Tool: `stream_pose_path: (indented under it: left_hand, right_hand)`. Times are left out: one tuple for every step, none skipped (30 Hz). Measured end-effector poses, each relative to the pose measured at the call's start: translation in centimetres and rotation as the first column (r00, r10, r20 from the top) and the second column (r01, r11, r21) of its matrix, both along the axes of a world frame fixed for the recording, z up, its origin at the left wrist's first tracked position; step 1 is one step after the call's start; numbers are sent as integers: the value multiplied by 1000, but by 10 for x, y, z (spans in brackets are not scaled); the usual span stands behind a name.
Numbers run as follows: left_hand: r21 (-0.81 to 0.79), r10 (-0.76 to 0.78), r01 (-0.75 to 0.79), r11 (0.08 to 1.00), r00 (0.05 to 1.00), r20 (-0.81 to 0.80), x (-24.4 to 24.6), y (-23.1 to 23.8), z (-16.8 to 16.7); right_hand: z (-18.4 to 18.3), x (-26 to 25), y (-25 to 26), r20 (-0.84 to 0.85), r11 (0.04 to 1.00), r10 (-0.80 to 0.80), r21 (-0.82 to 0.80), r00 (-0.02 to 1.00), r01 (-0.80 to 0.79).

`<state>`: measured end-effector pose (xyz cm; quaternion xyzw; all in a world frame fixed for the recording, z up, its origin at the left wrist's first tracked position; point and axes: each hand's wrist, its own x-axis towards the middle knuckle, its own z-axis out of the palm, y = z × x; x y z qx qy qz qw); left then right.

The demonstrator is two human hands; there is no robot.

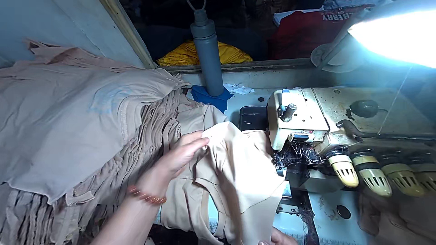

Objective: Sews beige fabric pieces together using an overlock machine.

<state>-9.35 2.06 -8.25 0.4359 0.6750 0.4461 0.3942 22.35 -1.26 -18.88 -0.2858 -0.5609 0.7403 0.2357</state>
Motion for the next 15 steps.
stream_pose_path:
  left_hand:
    - [99,27,-65,993,939,343,12,-20,10]
    - [170,37,-165,971,816,577,24,-41,17]
    - [189,73,-274,943,724,686,36,-63,23]
    - [155,167,-374,914,697,697,45,-83,26]
    - [95,256,-432,897,682,685,51,-101,24]
    - [8,347,-468,884,667,659,51,-115,16]
    - [-78,414,-470,879,674,612,44,-130,2]
    - [-140,462,-461,876,721,517,35,-143,-15]
    - [-172,485,-453,875,803,347,28,-155,-30]
    - [-158,480,-462,873,871,105,26,-164,-42]
    - [-83,454,-469,879,878,-154,28,-172,-50]
    - [45,425,-442,896,822,-379,35,-176,-54]
    - [183,402,-362,914,750,-525,47,-177,-53]
    - [296,377,-242,924,710,-595,62,-174,-49]
    - [352,321,-111,930,711,-625,80,-170,-46]
  right_hand:
    - [0,1,-1,-5,1000,2,-28,1000,-2]
    - [0,2,-2,-9,999,1,-49,1000,-1]
    - [-1,3,-3,-9,998,-5,-62,1000,4]
    - [-1,4,-4,-1,998,-13,-56,1000,13]
    - [-1,5,-5,11,999,-29,-40,1000,29]
    - [-2,7,-7,13,999,-38,-36,999,38]
    - [-4,10,-8,-2,998,-40,-43,999,40]
    - [-7,12,-10,-18,998,-46,-42,999,45]
    - [-9,14,-12,-33,998,-51,-37,998,50]
    - [-10,17,-14,-52,998,-52,-26,997,51]
    - [-11,19,-16,-78,999,-50,-10,996,49]
    - [-11,20,-17,-108,999,-43,10,993,44]
    - [-10,22,-18,-135,999,-33,27,990,37]
    - [-8,24,-19,-160,999,-20,39,987,27]
    - [-6,25,-20,-181,998,-3,58,984,13]
